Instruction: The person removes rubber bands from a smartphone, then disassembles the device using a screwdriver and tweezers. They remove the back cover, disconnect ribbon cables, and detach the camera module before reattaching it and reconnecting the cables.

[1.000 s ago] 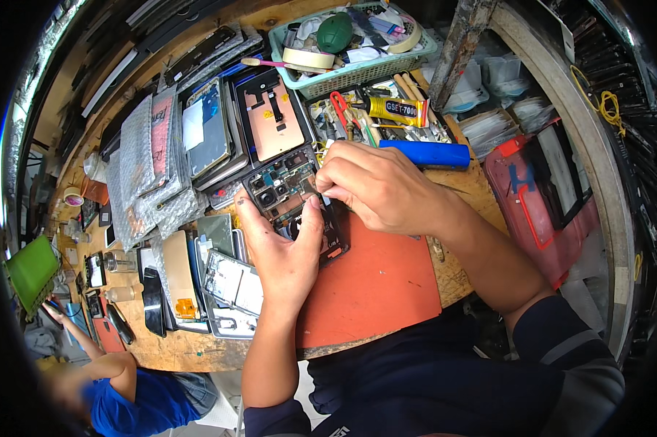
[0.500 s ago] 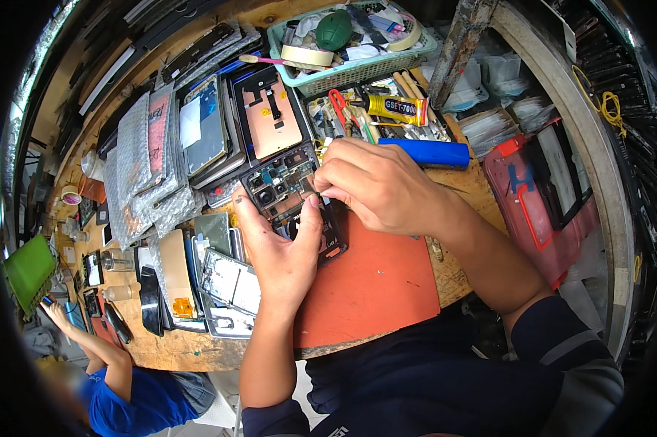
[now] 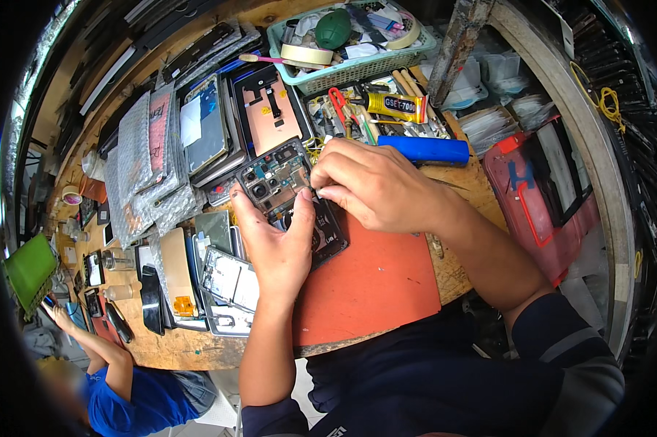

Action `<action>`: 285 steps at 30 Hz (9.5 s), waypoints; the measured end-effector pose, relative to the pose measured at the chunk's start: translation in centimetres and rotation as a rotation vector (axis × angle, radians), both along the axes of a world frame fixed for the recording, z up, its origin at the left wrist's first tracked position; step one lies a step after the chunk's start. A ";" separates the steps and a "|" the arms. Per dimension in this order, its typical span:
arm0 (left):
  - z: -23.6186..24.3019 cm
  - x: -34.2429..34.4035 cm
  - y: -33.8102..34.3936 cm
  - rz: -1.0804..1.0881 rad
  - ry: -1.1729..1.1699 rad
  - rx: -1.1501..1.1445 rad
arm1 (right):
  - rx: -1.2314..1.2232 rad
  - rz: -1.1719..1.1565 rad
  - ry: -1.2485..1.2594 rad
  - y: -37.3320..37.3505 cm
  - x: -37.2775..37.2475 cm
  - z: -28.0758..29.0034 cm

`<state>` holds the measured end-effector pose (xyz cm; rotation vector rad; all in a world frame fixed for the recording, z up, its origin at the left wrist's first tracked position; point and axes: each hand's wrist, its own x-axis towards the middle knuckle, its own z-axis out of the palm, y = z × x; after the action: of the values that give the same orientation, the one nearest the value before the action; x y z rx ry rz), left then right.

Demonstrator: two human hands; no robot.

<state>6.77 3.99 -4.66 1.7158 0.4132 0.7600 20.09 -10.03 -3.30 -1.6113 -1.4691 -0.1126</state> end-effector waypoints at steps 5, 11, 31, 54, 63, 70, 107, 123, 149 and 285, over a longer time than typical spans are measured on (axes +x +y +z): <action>-0.1 0.0 -0.1 -0.011 0.015 -0.074 | -0.091 -0.002 0.122 -0.2 0.2 0.0; 0.2 0.0 -0.1 0.001 -0.002 -0.119 | -0.063 0.103 0.148 -0.3 0.3 0.3; 0.3 -0.1 0.2 -0.021 -0.026 -0.271 | -0.120 0.050 0.840 -0.3 -0.6 0.5; 0.2 -0.4 0.0 -0.084 -0.097 0.154 | 0.011 -0.047 0.507 -0.1 -2.5 0.8; 0.8 -0.8 0.0 -0.083 -0.006 0.090 | 0.118 -0.096 0.244 0.6 -2.1 0.0; 0.2 -0.6 0.7 -0.071 -0.023 0.002 | -0.020 0.034 0.847 0.6 -1.7 0.1; 1.2 0.1 0.1 0.063 -0.085 -0.146 | 0.095 -0.225 0.930 1.3 -5.0 -0.7; 1.3 0.0 -0.2 0.072 -0.081 -0.160 | 0.083 -0.237 0.923 1.2 -5.0 -0.6; 1.7 -0.3 -0.5 0.081 -0.078 -0.143 | 0.056 -0.249 0.864 1.0 -5.3 -0.5; 1.1 -0.7 1.5 -0.297 -0.032 -0.334 | 0.054 0.208 0.927 0.3 -0.1 -1.1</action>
<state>6.12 5.51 -3.52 1.4081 0.2391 0.4711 20.00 -9.78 -4.43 -1.1834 -0.8686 0.6295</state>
